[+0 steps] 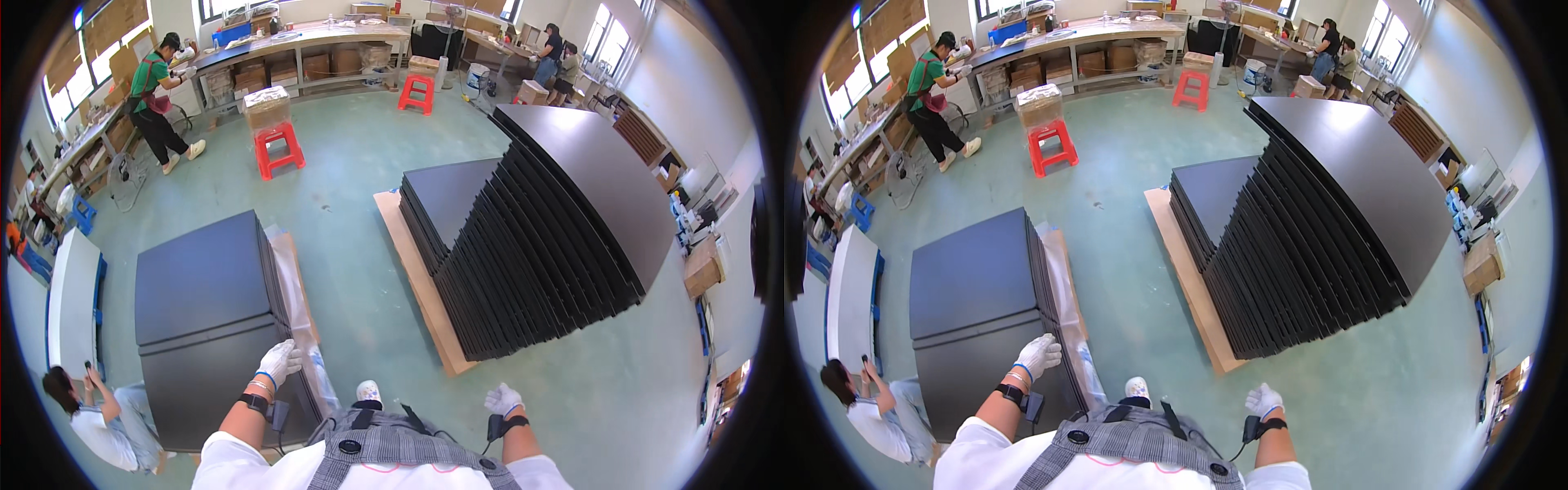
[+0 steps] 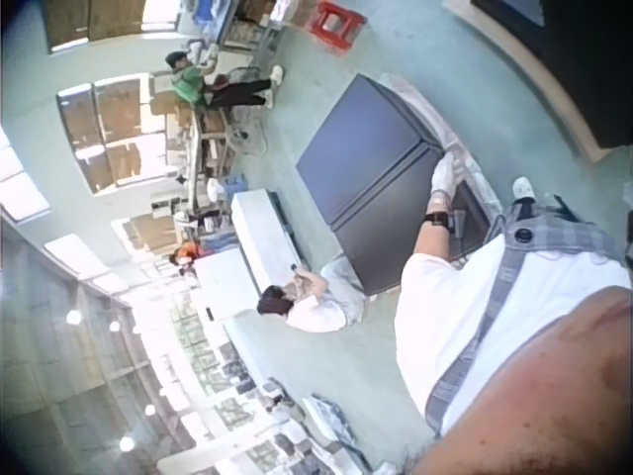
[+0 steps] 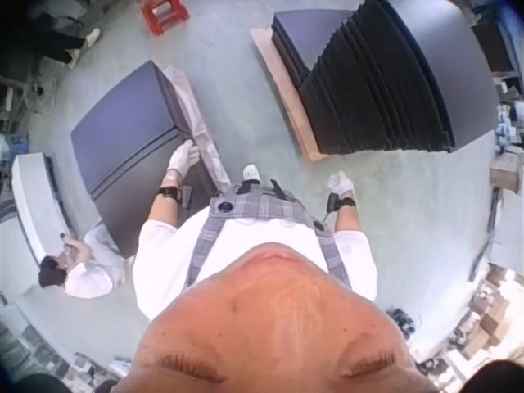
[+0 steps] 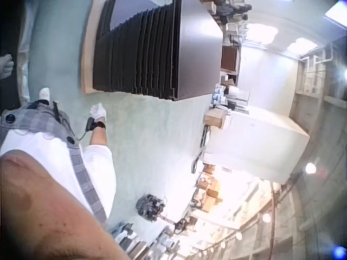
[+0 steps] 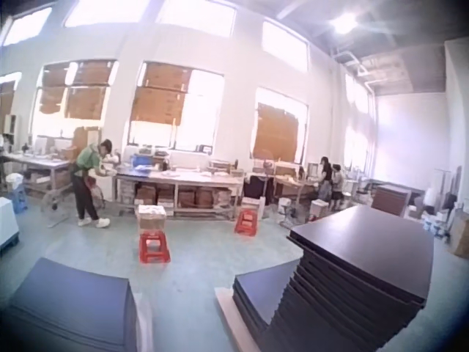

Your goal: Applying a black coating to the edges and surfaces of furniture panels and stacking them on a pallet.

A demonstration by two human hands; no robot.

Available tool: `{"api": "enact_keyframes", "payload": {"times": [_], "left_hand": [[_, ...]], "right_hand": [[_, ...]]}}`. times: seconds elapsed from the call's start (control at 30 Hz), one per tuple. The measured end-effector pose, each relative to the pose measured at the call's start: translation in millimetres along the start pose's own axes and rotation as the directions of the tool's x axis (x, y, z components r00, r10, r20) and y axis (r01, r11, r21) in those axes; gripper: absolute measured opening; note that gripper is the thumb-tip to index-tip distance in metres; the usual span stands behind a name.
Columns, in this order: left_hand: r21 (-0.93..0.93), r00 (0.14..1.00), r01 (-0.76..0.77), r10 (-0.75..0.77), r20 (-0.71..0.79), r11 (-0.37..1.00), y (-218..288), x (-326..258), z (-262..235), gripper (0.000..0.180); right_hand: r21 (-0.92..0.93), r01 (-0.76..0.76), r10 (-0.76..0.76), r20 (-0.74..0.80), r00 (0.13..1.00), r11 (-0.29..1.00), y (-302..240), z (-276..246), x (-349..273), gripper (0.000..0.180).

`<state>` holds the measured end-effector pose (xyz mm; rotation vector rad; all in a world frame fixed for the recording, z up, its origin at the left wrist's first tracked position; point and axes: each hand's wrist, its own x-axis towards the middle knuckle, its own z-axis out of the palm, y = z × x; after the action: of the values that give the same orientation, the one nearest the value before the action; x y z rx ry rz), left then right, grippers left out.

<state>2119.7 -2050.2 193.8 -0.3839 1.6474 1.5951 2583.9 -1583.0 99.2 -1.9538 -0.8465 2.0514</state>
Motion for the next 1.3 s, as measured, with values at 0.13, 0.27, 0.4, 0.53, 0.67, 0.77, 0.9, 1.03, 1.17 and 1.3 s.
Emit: {"api": "enact_keyframes", "payload": {"times": [0.13,0.27,0.4,0.53,0.67,0.77,0.9,1.03,1.17,1.3], "left_hand": [[-0.032,0.996,-0.084,0.084,-0.001,0.996,67,41,12,0.054],[-0.045,0.996,-0.085,0.087,0.037,0.995,120,90,37,0.053],[-0.042,0.987,-0.153,0.155,0.032,0.987,194,162,53,0.050],[-0.089,0.987,-0.150,0.144,-0.071,0.985,287,225,48,0.042],[-0.090,0.964,-0.223,0.206,-0.170,0.971,360,266,22,0.041],[-0.099,0.966,-0.225,0.209,-0.152,0.969,406,311,-4,0.052],[-0.204,0.976,-0.084,0.039,-0.213,0.975,464,398,-29,0.072],[-0.088,0.983,-0.100,0.085,-0.164,0.991,571,504,-48,0.080],[0.123,0.981,-0.137,0.152,-0.122,0.983,714,611,-25,0.077],[0.314,0.981,-0.176,0.193,-0.023,0.933,829,710,61,0.062]], "right_hand": [[-0.061,-0.024,0.028,0.074,0.997,0.998,-54,75,41,0.050],[-0.162,-0.056,0.076,0.118,0.990,0.985,-119,186,79,0.039],[-0.145,0.052,-0.014,0.250,0.968,0.988,-205,314,116,0.033],[-0.148,0.025,0.020,0.292,0.956,0.989,-291,445,154,0.033],[-0.194,0.056,0.016,0.352,0.936,0.979,-377,573,183,0.035],[-0.243,0.205,-0.086,0.424,0.902,0.948,-436,654,185,0.038],[-0.141,0.302,-0.206,0.466,0.860,0.943,-497,724,190,0.031],[0.129,0.120,-0.165,0.423,0.891,0.984,-537,746,213,0.028],[0.330,0.031,-0.064,0.092,0.994,0.944,-551,735,222,0.034],[0.497,0.097,-0.012,-0.172,0.985,0.862,-545,719,223,0.035]]}}
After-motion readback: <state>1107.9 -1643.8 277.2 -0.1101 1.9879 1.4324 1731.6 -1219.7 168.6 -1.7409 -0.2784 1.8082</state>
